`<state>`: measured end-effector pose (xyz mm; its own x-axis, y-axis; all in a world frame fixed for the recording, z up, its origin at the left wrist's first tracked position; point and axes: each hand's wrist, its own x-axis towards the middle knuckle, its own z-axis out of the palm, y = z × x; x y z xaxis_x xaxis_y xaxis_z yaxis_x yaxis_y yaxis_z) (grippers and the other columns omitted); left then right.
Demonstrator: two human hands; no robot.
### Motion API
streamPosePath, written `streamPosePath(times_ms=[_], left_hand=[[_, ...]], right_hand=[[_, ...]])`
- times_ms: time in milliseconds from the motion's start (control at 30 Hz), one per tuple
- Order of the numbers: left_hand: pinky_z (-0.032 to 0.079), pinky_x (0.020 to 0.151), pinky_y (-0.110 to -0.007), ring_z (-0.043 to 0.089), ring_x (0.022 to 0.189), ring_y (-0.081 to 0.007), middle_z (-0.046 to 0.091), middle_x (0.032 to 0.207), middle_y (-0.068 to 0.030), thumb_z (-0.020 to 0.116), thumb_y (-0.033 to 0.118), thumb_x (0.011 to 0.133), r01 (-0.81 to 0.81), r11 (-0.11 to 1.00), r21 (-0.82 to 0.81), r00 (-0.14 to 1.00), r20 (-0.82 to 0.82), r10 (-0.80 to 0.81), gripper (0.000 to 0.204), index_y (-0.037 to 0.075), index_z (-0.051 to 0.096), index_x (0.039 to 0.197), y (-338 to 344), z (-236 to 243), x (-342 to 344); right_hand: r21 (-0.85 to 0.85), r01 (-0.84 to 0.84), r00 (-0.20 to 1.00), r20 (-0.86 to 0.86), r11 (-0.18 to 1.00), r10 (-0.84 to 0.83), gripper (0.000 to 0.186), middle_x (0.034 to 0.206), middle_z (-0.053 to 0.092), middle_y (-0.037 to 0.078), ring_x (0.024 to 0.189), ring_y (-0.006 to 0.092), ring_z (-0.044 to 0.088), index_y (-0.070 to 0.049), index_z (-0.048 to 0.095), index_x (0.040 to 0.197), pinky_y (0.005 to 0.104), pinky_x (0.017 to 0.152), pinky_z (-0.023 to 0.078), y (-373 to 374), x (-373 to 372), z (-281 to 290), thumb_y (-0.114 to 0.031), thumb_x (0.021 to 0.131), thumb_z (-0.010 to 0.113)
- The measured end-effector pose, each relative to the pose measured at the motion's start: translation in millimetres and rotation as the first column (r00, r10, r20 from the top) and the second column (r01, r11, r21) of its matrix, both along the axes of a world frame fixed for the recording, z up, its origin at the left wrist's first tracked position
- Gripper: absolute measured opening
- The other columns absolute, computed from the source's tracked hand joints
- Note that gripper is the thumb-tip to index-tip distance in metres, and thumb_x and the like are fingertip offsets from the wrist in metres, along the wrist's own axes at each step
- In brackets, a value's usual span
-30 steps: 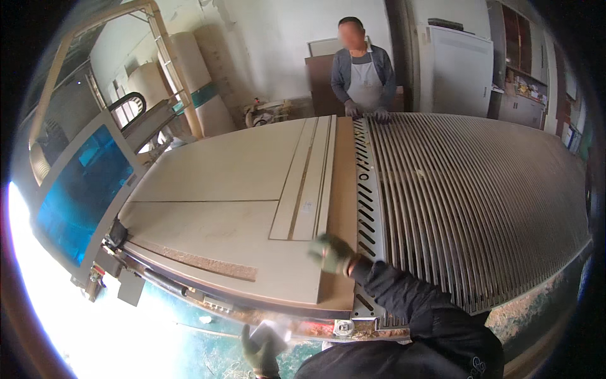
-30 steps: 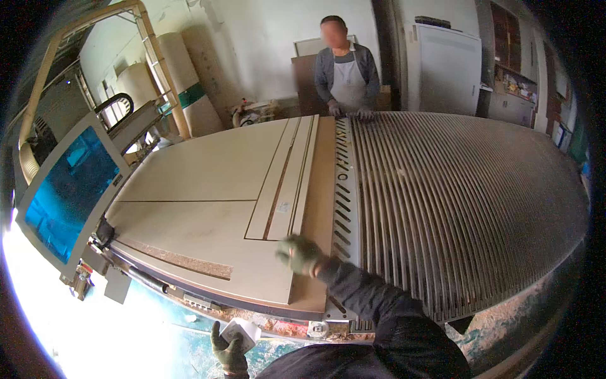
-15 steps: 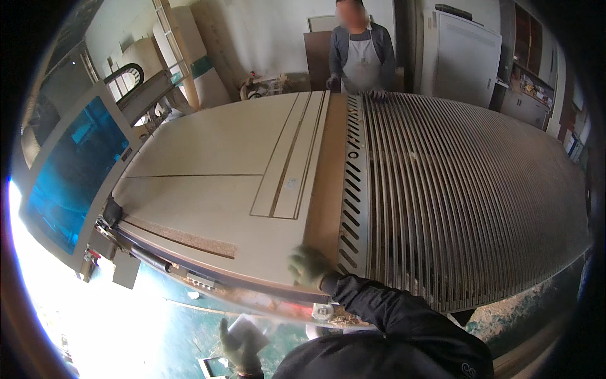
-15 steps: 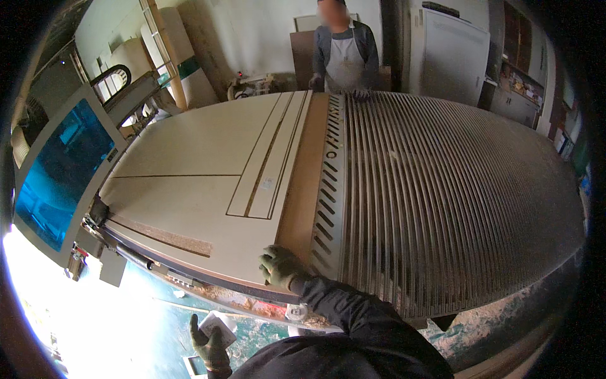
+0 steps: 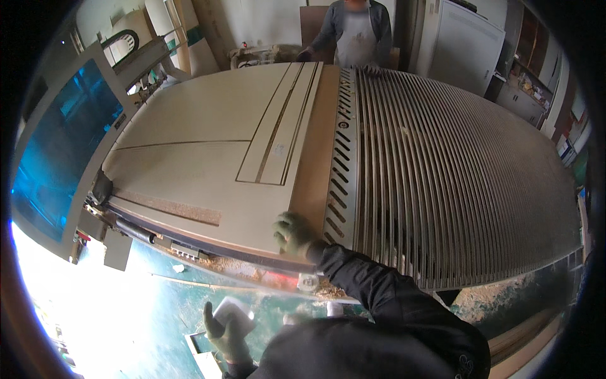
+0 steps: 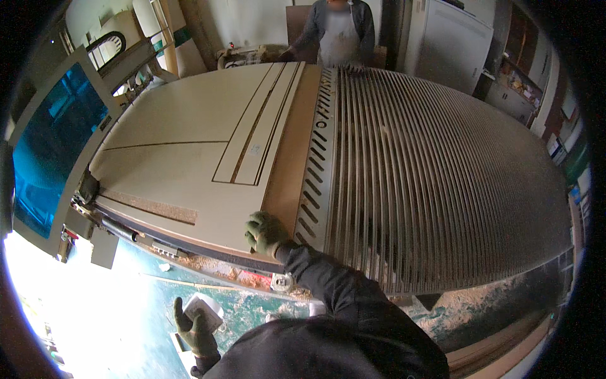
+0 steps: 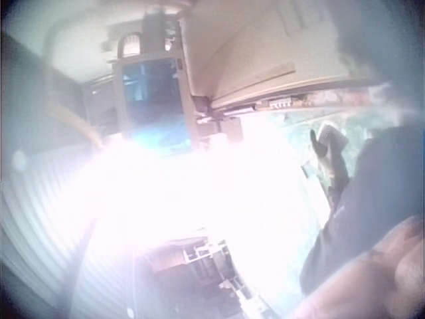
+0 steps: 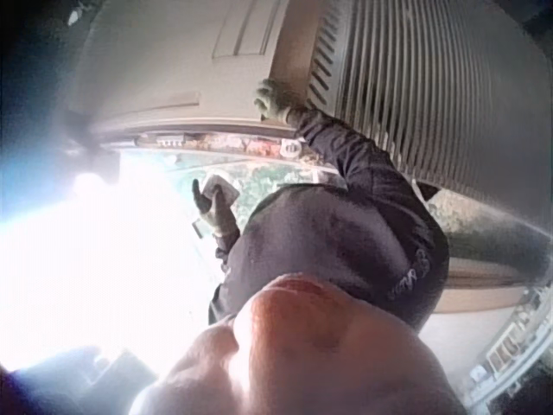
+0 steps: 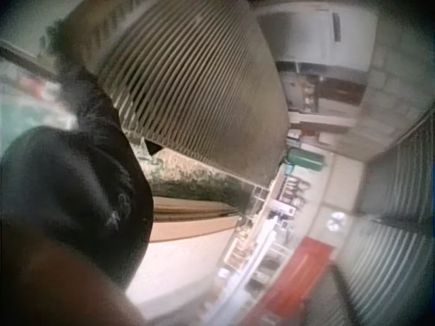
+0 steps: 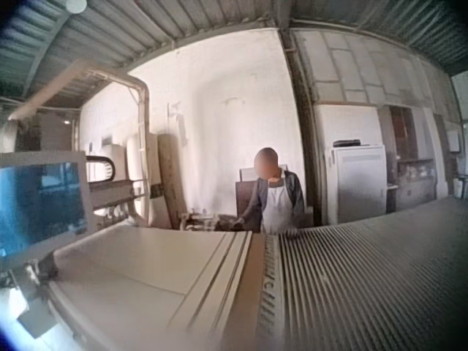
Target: The person applies small paper labels to a large board on a CNC machine table. They peel labels from a sheet and place them on specific spots on the board while another person assists by holding the board steady.
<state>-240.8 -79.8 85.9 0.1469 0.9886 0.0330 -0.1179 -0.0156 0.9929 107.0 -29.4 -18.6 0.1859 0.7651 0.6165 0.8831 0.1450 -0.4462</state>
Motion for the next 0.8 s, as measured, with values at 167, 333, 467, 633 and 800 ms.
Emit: streamPosePath(times_ms=[167, 333, 467, 633, 800], left_hand=[[0.056, 0.089, -0.037, 0.063, 0.104, -0.0231, 0.063, 0.122, -0.0131, 0.071, 0.008, 0.086, 0.005, 0.999, 0.054, 0.999, 0.045, -0.007, 0.079, -0.002, 0.038, 0.157, 15, 4, -24], [0.057, 0.088, -0.037, 0.063, 0.103, -0.0235, 0.063, 0.121, -0.0146, 0.069, 0.007, 0.088, 0.002, 1.000, 0.012, 0.997, 0.078, -0.002, 0.078, -0.003, 0.036, 0.158, 29, 12, -73], [0.057, 0.086, -0.036, 0.062, 0.100, -0.0222, 0.064, 0.118, -0.0134, 0.070, 0.008, 0.091, -0.030, 0.999, -0.035, 0.998, 0.054, 0.031, 0.075, -0.003, 0.036, 0.157, 39, 4, -106], [0.053, 0.094, -0.036, 0.061, 0.106, -0.0220, 0.063, 0.122, -0.0140, 0.076, 0.016, 0.091, -0.013, 1.000, 0.009, 0.999, 0.040, 0.012, 0.078, -0.005, 0.038, 0.156, 61, -16, -141], [0.053, 0.098, -0.040, 0.062, 0.115, -0.0258, 0.061, 0.133, -0.0140, 0.078, 0.012, 0.089, 0.035, 0.999, 0.009, 0.999, 0.013, -0.035, 0.073, 0.001, 0.045, 0.154, 74, -22, -162]], right_hand=[[-0.003, 0.007, 1.000, 0.000, 1.000, -0.007, 0.017, 0.103, 0.063, 0.014, 0.101, 0.0364, 0.061, -0.009, 0.066, 0.096, 0.0489, 0.088, 0.052, -5, -4, 9, -0.021, 0.086, 0.070], [-0.002, 0.018, 0.997, 0.081, 1.000, -0.017, 0.017, 0.105, 0.064, 0.013, 0.101, 0.0368, 0.062, -0.009, 0.066, 0.097, 0.0494, 0.088, 0.052, -4, -10, 19, -0.021, 0.086, 0.071], [-0.034, 0.074, 0.994, 0.086, 0.997, -0.071, 0.021, 0.111, 0.065, 0.013, 0.107, 0.0366, 0.062, -0.010, 0.067, 0.103, 0.0480, 0.092, 0.053, -5, -17, 17, -0.018, 0.085, 0.074], [-0.031, 0.114, 0.993, 0.037, 0.993, -0.113, 0.022, 0.113, 0.064, 0.013, 0.109, 0.0373, 0.062, -0.010, 0.068, 0.107, 0.0471, 0.095, 0.052, -2, -23, 14, -0.015, 0.086, 0.073], [-0.024, 0.112, 0.993, 0.031, 0.993, -0.112, 0.020, 0.110, 0.064, 0.014, 0.107, 0.0383, 0.061, -0.009, 0.066, 0.103, 0.0471, 0.094, 0.052, 0, -27, 16, -0.012, 0.085, 0.072]])
